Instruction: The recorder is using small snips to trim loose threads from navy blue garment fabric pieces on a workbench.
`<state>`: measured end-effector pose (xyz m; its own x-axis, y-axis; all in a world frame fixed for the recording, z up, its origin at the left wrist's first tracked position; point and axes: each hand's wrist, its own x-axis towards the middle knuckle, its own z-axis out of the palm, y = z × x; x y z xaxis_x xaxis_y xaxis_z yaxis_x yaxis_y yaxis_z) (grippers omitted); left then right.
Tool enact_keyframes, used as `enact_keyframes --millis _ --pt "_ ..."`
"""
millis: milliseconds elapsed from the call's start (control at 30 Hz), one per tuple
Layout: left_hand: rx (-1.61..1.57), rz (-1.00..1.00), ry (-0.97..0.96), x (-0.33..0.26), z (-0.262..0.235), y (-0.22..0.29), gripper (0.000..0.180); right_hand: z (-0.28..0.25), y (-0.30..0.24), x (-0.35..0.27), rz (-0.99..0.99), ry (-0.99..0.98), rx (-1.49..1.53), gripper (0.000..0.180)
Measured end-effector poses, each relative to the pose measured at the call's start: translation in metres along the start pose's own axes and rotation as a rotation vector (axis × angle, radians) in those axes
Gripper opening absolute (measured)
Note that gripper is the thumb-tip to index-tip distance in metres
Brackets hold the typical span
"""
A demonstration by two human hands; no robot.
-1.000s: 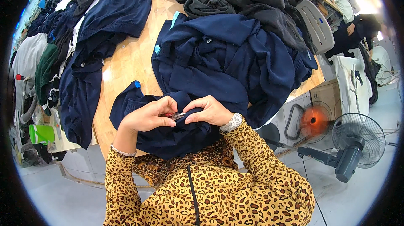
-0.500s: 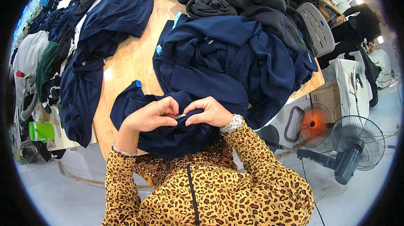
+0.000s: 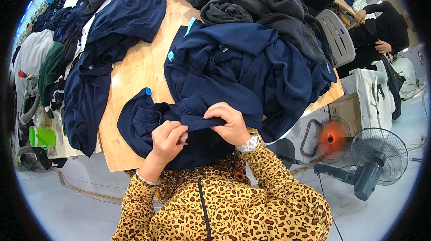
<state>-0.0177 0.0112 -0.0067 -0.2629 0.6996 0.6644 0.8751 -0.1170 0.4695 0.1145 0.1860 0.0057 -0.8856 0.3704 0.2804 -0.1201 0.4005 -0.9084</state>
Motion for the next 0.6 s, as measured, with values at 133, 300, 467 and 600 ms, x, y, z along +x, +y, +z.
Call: enact_keyframes --millis 133,300,467,600 --pt "0.124 0.163 0.128 -0.011 0.004 0.0 0.02 0.006 0.01 -0.009 -0.32 0.341 -0.314 0.029" --pt "0.168 0.199 0.193 -0.02 0.004 -0.003 0.018 0.013 0.014 -0.019 -0.356 0.529 -0.478 0.026" --pt "0.2 0.186 0.188 -0.028 0.003 -0.005 0.02 0.016 0.017 -0.022 -0.345 0.526 -0.486 0.025" --pt "0.204 0.176 0.197 -0.029 0.004 -0.006 0.02 0.017 0.019 -0.022 -0.33 0.504 -0.464 0.025"
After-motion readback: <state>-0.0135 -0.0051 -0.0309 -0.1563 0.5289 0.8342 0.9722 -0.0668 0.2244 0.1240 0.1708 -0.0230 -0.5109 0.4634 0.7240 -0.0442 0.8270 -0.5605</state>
